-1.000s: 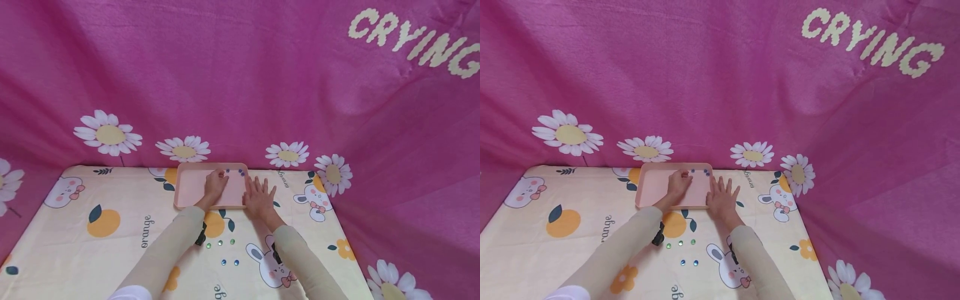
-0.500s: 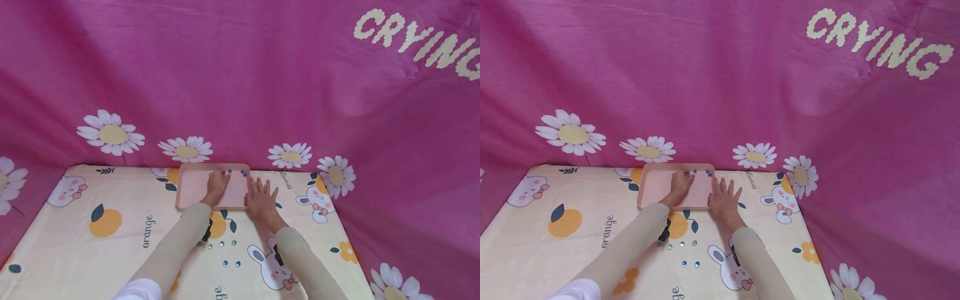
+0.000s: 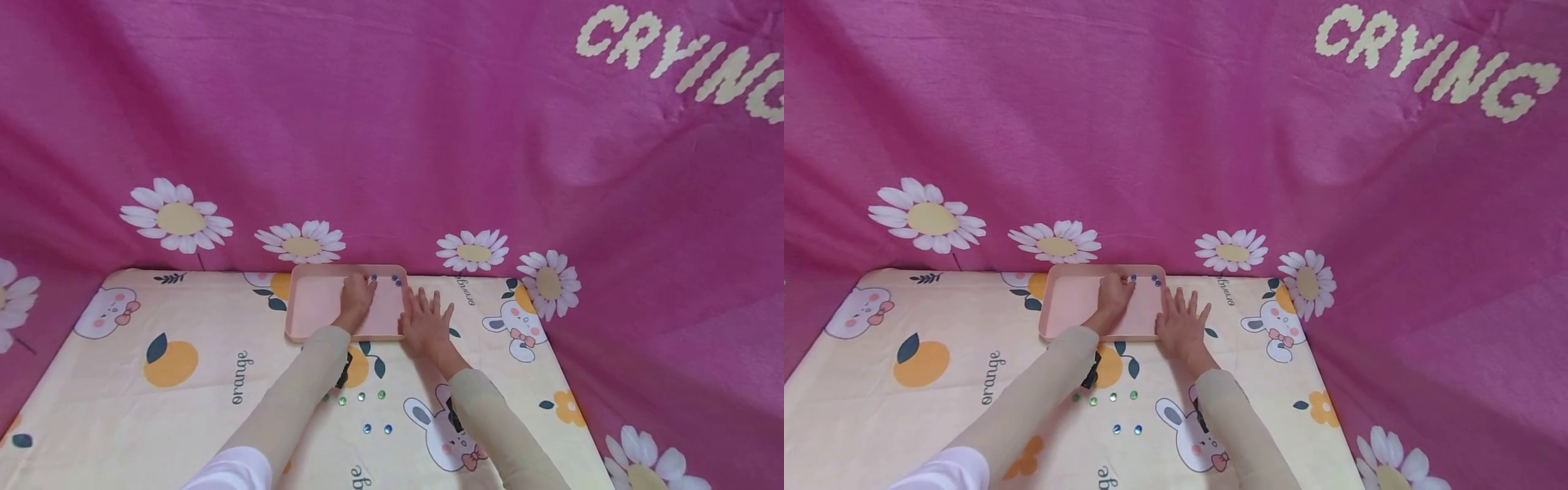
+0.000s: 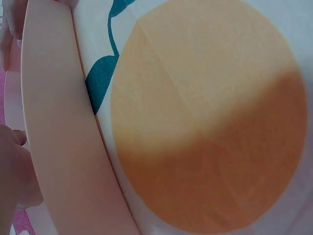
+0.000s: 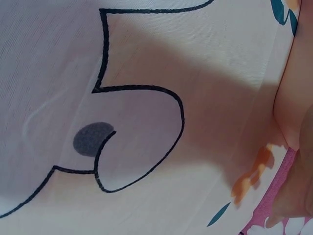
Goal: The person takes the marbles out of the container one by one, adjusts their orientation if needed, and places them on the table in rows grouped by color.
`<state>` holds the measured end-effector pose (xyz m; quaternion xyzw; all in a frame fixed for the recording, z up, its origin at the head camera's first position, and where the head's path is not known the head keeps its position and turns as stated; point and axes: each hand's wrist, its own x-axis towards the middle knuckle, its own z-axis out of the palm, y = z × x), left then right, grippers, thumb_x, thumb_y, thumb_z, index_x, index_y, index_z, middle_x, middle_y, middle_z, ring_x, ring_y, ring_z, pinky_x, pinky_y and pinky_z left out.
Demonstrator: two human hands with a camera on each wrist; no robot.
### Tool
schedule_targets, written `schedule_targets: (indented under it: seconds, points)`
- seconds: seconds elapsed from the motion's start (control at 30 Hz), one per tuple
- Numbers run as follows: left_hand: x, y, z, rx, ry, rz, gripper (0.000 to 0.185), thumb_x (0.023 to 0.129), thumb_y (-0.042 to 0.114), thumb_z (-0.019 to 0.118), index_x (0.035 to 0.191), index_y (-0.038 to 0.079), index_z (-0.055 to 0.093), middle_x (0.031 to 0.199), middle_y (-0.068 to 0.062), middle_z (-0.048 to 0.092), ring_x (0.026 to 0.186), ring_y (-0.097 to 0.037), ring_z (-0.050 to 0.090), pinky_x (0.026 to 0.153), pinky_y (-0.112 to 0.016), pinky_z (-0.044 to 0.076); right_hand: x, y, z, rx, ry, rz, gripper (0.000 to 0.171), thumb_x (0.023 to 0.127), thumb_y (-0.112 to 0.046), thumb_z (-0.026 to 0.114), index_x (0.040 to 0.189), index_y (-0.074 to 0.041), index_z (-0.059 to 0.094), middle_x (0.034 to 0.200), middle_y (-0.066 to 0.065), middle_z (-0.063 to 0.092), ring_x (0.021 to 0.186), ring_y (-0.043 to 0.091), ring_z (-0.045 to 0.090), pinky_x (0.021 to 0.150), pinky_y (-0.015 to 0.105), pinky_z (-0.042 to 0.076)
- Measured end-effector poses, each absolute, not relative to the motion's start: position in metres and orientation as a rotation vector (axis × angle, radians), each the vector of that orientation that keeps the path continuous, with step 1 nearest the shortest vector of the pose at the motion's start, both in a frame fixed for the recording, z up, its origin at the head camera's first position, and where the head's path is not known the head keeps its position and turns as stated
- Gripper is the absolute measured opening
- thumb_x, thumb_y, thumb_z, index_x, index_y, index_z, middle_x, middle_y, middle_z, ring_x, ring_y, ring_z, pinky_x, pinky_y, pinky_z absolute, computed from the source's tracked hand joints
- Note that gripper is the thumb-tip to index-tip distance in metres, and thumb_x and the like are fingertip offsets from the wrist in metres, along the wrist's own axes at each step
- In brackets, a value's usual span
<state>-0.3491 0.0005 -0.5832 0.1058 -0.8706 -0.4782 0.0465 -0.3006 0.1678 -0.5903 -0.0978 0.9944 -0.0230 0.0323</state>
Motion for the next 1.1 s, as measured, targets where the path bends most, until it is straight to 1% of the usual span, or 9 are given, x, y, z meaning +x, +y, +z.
schedule_targets:
  seconds: [0.07,0.17,0.23,0.3,0.47,0.53,0.7,0.9,1.1]
  points:
    - [-0.350,0.003,-0.583,0.330,-2.667,-1.431,0.013,0.098,0.015,0.065,0.096,0.002,0.064,0.090,-0.013,0.065,0.078,-0.027,0.062,0.071,-0.036,0.054,-0.300,0.168,-0.588,-0.290,3.055,-0.079,0.069,0.104,-0.048,0.035,0.161,-0.030,0.002,0.165,0.009,0.014,0.148,0.046,0.003,0.109,0.072,-0.002]
    - [-0.352,0.005,-0.581,0.352,-2.681,-1.397,0.014,0.098,0.016,0.065,0.096,0.002,0.064,0.090,-0.013,0.065,0.078,-0.028,0.064,0.072,-0.038,0.055,-0.299,0.167,-0.584,-0.286,3.052,-0.061,0.068,0.104,-0.048,0.035,0.161,-0.030,0.003,0.165,0.009,0.014,0.148,0.046,0.004,0.110,0.072,0.001]
    - [-0.354,0.006,-0.582,0.370,-2.684,-1.389,0.015,0.098,0.017,0.065,0.098,0.002,0.064,0.094,-0.013,0.066,0.081,-0.028,0.065,0.076,-0.039,0.056,-0.298,0.166,-0.583,-0.285,3.057,-0.062,0.068,0.104,-0.047,0.035,0.161,-0.029,0.004,0.165,0.009,0.015,0.148,0.046,0.005,0.110,0.072,0.004]
    - [-0.355,0.007,-0.582,0.380,-2.686,-1.380,0.016,0.099,0.018,0.065,0.098,0.002,0.065,0.094,-0.014,0.066,0.082,-0.029,0.065,0.076,-0.039,0.056,-0.298,0.166,-0.584,-0.285,3.063,-0.056,0.068,0.104,-0.047,0.035,0.161,-0.029,0.004,0.165,0.009,0.016,0.148,0.045,0.006,0.111,0.072,0.005]
    - [-0.355,0.008,-0.583,0.394,-2.681,-1.396,0.016,0.099,0.018,0.064,0.098,0.002,0.064,0.092,-0.013,0.065,0.081,-0.029,0.065,0.074,-0.039,0.056,-0.297,0.167,-0.585,-0.290,3.056,-0.084,0.068,0.104,-0.047,0.035,0.161,-0.029,0.004,0.165,0.009,0.015,0.148,0.045,0.005,0.110,0.072,0.002]
    - [-0.354,0.009,-0.582,0.390,-2.674,-1.405,0.015,0.099,0.017,0.064,0.099,0.002,0.064,0.092,-0.013,0.065,0.083,-0.029,0.065,0.076,-0.039,0.056,-0.296,0.168,-0.583,-0.296,3.059,-0.083,0.067,0.104,-0.047,0.035,0.162,-0.027,0.006,0.165,0.010,0.016,0.148,0.046,0.006,0.110,0.072,0.003]
    - [-0.354,0.009,-0.580,0.381,-2.680,-1.339,0.016,0.099,0.017,0.064,0.097,0.000,0.063,0.092,-0.016,0.067,0.085,-0.032,0.067,0.075,-0.043,0.056,-0.296,0.167,-0.582,-0.297,3.058,-0.054,0.066,0.104,-0.046,0.034,0.162,-0.026,0.007,0.165,0.010,0.017,0.148,0.045,0.007,0.111,0.072,0.007]
    - [-0.356,0.009,-0.578,0.418,-2.728,-1.273,0.018,0.098,0.018,0.064,0.093,0.001,0.062,0.093,-0.019,0.069,0.088,-0.037,0.068,0.075,-0.048,0.054,-0.296,0.166,-0.583,-0.290,3.056,-0.035,0.067,0.104,-0.047,0.034,0.162,-0.027,0.005,0.165,0.009,0.016,0.148,0.045,0.006,0.111,0.072,0.007]
    - [-0.362,0.010,-0.578,0.447,-2.753,-1.268,0.022,0.099,0.022,0.063,0.091,0.001,0.062,0.094,-0.019,0.068,0.091,-0.039,0.068,0.076,-0.050,0.053,-0.296,0.167,-0.583,-0.280,3.058,-0.040,0.069,0.104,-0.048,0.035,0.161,-0.029,0.003,0.165,0.008,0.016,0.148,0.045,0.006,0.111,0.072,0.005]
